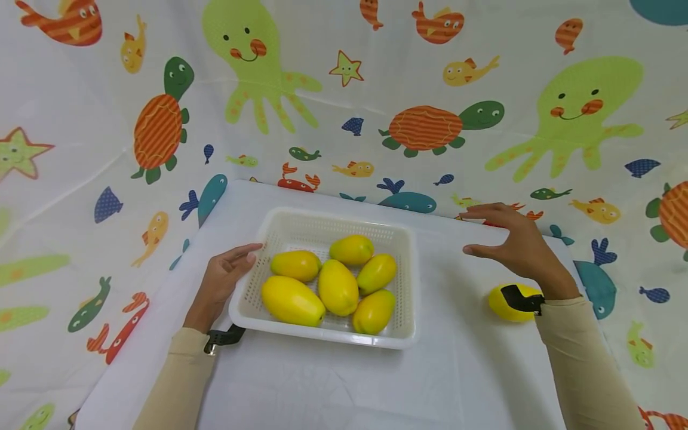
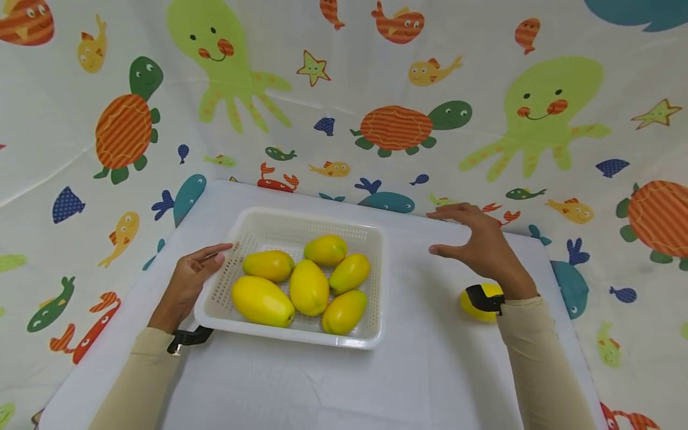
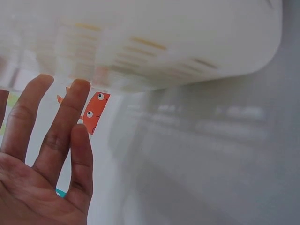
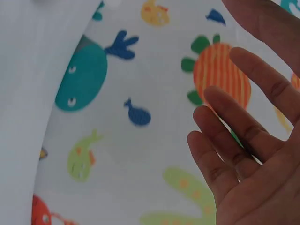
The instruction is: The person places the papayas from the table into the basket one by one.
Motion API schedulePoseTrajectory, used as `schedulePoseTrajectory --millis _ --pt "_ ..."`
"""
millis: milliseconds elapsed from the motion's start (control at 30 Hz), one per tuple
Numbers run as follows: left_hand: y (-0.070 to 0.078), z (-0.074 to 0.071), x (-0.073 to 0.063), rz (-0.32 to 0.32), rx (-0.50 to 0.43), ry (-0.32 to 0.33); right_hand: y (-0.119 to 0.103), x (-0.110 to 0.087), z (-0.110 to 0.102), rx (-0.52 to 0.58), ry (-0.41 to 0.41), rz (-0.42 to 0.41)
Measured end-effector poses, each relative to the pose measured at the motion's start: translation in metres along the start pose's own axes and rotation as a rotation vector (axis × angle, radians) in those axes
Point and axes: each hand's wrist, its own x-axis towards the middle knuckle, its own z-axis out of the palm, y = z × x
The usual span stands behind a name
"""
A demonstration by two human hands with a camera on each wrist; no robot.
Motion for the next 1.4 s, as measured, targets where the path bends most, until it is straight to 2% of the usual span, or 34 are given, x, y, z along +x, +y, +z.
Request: schedulePoseTrajectory --millis 167,367,600,767,967,1200,1400 --pt "-0.001 -0.001 0.0 0.002 -0.004 -0.003 0.025 -0.023 -0.015 0.01 0.068 0.014" --pt "-0.002 0.0 0.0 0.001 -0.007 -0.002 0.048 -0.05 -0.027 -0.022 0.117 0.12" --pt "-0.002 0.002 0.001 -0.001 0.009 0.002 0.076 -0.075 -0.037 -0.016 0.064 0.236" --pt "-0.001 0.002 0.0 -0.004 0.005 0.004 0.096 -0.09 -0.036 -0.017 0.042 0.277" --pt "-0.002 0.001 -0.001 -0.004 0.025 0.01 0.113 -0.102 -0.027 0.03 0.023 0.291" --pt "-0.004 0.0 -0.001 -0.002 0.03 0.015 0.131 -0.111 -0.011 0.081 0.017 0.184" --pt "-0.003 0.001 -0.001 0.009 0.01 0.014 0.141 -0.115 0.0 0.09 -0.019 0.224"
